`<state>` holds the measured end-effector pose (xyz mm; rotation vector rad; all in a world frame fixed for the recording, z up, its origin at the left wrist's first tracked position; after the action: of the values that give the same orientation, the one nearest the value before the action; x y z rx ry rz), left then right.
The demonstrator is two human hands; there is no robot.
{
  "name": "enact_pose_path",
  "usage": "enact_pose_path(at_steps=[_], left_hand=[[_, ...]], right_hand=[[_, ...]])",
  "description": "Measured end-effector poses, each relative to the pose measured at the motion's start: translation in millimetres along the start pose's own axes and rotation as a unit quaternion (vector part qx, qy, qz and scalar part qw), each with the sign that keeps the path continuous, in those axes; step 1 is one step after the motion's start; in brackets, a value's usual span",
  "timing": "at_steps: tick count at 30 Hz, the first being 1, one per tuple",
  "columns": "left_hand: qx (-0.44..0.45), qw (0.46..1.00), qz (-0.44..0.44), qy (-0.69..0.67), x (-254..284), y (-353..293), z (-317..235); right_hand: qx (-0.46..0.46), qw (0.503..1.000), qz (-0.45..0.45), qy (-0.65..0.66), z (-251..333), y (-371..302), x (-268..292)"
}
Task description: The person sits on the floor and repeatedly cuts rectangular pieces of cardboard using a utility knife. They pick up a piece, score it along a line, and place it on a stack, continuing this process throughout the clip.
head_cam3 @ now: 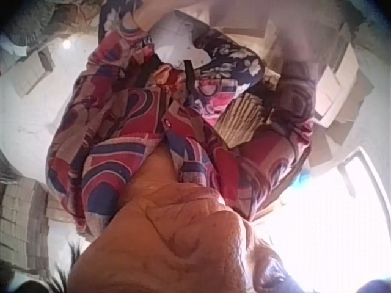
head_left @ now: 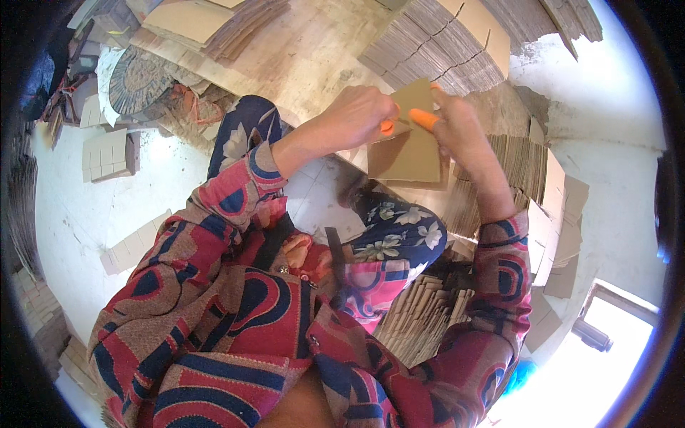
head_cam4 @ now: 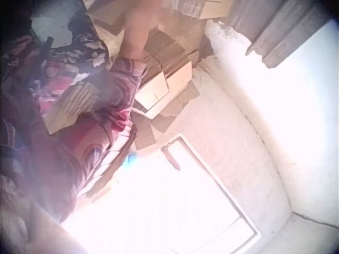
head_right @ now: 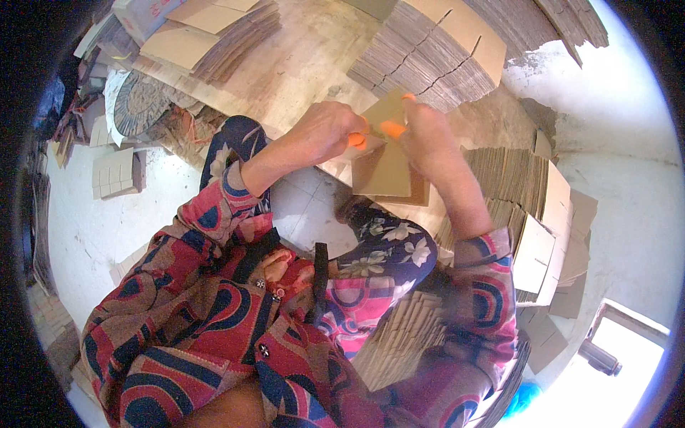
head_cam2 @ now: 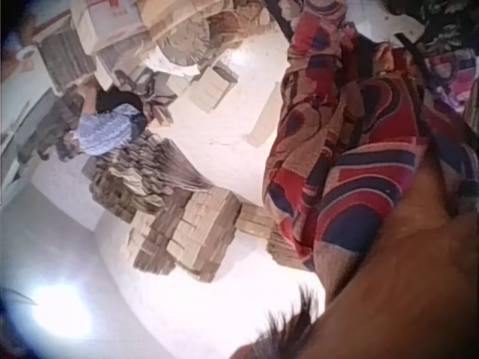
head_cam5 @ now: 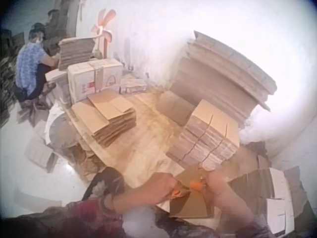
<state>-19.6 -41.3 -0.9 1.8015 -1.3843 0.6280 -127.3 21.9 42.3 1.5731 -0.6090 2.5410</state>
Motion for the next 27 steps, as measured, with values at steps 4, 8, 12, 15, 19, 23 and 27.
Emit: enact_pose_path(at_steps=[4, 8, 12, 15, 19, 23, 27], left_hand=[[0.028, 0.999, 0.017, 0.014, -3, -4, 9], [0.028, 1.000, 0.009, 0.000, -1, -9, 11], [0.001, 0.999, -0.010, -0.032, -6, -2, 7], [0.011, 1.000, 0.008, -0.008, -9, -5, 8], [0.029, 0.999, 0.017, 0.011, 0, -9, 2], [-0.044, 0.998, -0.022, 0.033, 15, -10, -26], [-0.133, 0.981, -0.049, 0.133, 6, -5, -46]], right_hand=[[-0.087, 0.996, -0.011, 0.032, 16, -20, 2], [0.025, 0.971, -0.189, -0.147, 58, -59, 2], [-0.001, 0.952, -0.142, -0.270, 60, -69, -62], [-0.021, 0.960, -0.141, -0.240, 55, -72, -66], [-0.033, 0.966, -0.188, -0.172, 26, -83, -42], [-0.083, 0.957, -0.212, -0.181, -9, -99, -33], [-0.083, 0.973, -0.178, -0.124, -6, -96, -41]])
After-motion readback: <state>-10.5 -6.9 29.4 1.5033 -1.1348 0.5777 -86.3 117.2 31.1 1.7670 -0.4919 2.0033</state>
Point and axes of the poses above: each hand's wrist, its own y-axis towards the middle knuckle, its own x-axis out of the back of the hand, z = x × y, the point moved 8 cm from there along y, towards the middle knuckle, and after that the axes turned 11 degrees about z, right-handed, at the moved point
